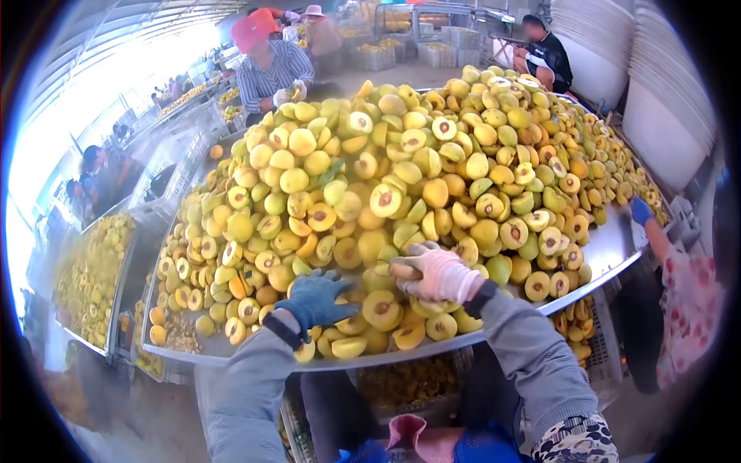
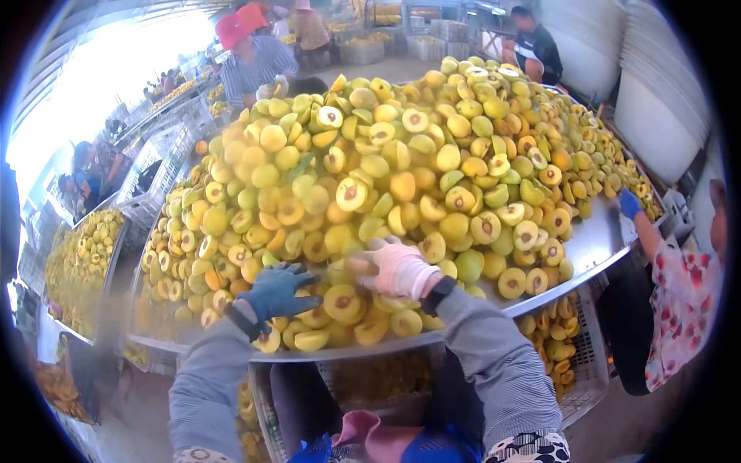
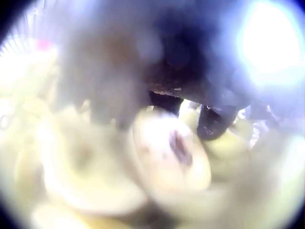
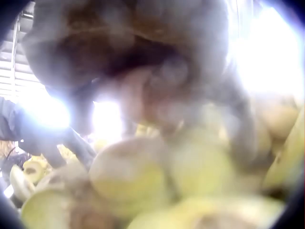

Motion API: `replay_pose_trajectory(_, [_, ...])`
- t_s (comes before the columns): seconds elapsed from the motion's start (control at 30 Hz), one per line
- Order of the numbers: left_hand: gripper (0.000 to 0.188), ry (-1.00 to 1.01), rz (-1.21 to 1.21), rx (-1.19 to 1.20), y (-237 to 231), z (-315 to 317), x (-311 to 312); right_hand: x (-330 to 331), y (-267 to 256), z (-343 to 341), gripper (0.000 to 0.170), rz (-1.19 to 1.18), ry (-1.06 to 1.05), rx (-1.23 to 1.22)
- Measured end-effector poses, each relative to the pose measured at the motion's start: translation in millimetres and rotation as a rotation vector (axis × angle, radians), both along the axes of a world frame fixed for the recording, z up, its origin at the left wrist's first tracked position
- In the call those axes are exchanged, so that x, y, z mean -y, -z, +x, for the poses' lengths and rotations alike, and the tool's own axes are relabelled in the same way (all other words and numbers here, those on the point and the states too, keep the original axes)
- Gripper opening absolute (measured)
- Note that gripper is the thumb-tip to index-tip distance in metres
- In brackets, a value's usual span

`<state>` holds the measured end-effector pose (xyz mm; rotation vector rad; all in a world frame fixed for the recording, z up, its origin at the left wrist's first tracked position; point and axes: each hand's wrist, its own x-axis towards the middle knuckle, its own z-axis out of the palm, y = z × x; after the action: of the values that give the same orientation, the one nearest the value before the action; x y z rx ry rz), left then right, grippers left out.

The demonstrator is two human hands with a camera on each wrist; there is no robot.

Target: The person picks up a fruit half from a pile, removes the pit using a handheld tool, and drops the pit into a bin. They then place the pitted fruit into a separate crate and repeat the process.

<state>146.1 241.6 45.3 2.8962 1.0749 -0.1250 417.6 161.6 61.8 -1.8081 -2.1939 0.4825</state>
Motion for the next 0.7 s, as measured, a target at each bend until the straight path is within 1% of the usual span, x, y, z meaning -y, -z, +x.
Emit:
replay_pose_trajectory(0.03, [0.054, -0.017, 0.011, 0.022, -16, 8, -9, -17, 4, 18, 0.050, -0.087, 0.091, -0.163])
replay_pose_trajectory(0.1, [0.052, -0.047, 0.021, 0.060, -48, 33, -36, -31, -28, 40, 0.052, 0.213, 0.174, -0.001])
replay_pose_trajectory(0.13, [0.053, 0.009, 0.143, 0.328, -40, 42, -55, -45, -32, 55, 0.052, 0.324, 0.263, 0.093])
replay_pose_trajectory(0.17, [0.057, 0.041, 0.204, 0.404, -40, 58, -72, -63, -34, 68, 0.052, 0.431, 0.350, 0.187])
replay_pose_trajectory(0.23, [0.068, 0.072, 0.294, 0.512, -32, 104, -109, -103, -34, 91, 0.055, 0.411, 0.375, 0.248])
replay_pose_trajectory(0.27, [0.074, 0.069, 0.323, 0.547, -25, 127, -126, -123, -32, 100, 0.056, 0.383, 0.373, 0.223])
replay_pose_trajectory(0.3, [0.077, 0.027, 0.154, 0.558, -25, 148, -135, -140, -31, 104, 0.058, 0.352, 0.369, 0.198])
replay_pose_trajectory(0.33, [0.079, -0.016, -0.014, 0.566, -27, 168, -142, -146, -39, 99, 0.056, 0.355, 0.356, 0.299])
replay_pose_trajectory(0.37, [0.082, -0.059, -0.178, 0.572, -27, 182, -149, -155, -42, 97, 0.056, 0.345, 0.318, 0.293])
replay_pose_trajectory(0.43, [0.082, -0.161, -0.222, 0.553, -20, 198, -152, -171, -42, 92, 0.055, 0.321, 0.239, 0.277])
replay_pose_trajectory(0.47, [0.082, -0.210, -0.247, 0.540, -15, 204, -153, -180, -39, 94, 0.055, 0.315, 0.268, 0.226])
replay_pose_trajectory(0.5, [0.082, -0.191, -0.296, 0.566, -13, 208, -156, -188, -35, 98, 0.056, 0.294, 0.312, 0.210])
replay_pose_trajectory(0.57, [0.081, -0.161, -0.391, 0.613, -6, 203, -163, -181, -34, 95, 0.055, 0.214, 0.310, 0.203])
replay_pose_trajectory(0.6, [0.076, -0.126, -0.379, 0.702, 4, 198, -161, -178, -20, 96, 0.054, 0.251, 0.322, 0.136])
replay_pose_trajectory(0.63, [0.074, -0.095, -0.339, 0.607, 2, 191, -156, -177, 0, 100, 0.053, 0.295, 0.334, 0.070])
replay_pose_trajectory(0.67, [0.071, -0.062, -0.301, 0.510, -1, 184, -149, -165, 3, 92, 0.052, 0.338, 0.347, 0.004])
replay_pose_trajectory(0.7, [0.069, -0.026, -0.265, 0.412, -3, 176, -140, -146, 8, 87, 0.052, 0.452, 0.185, 0.159])
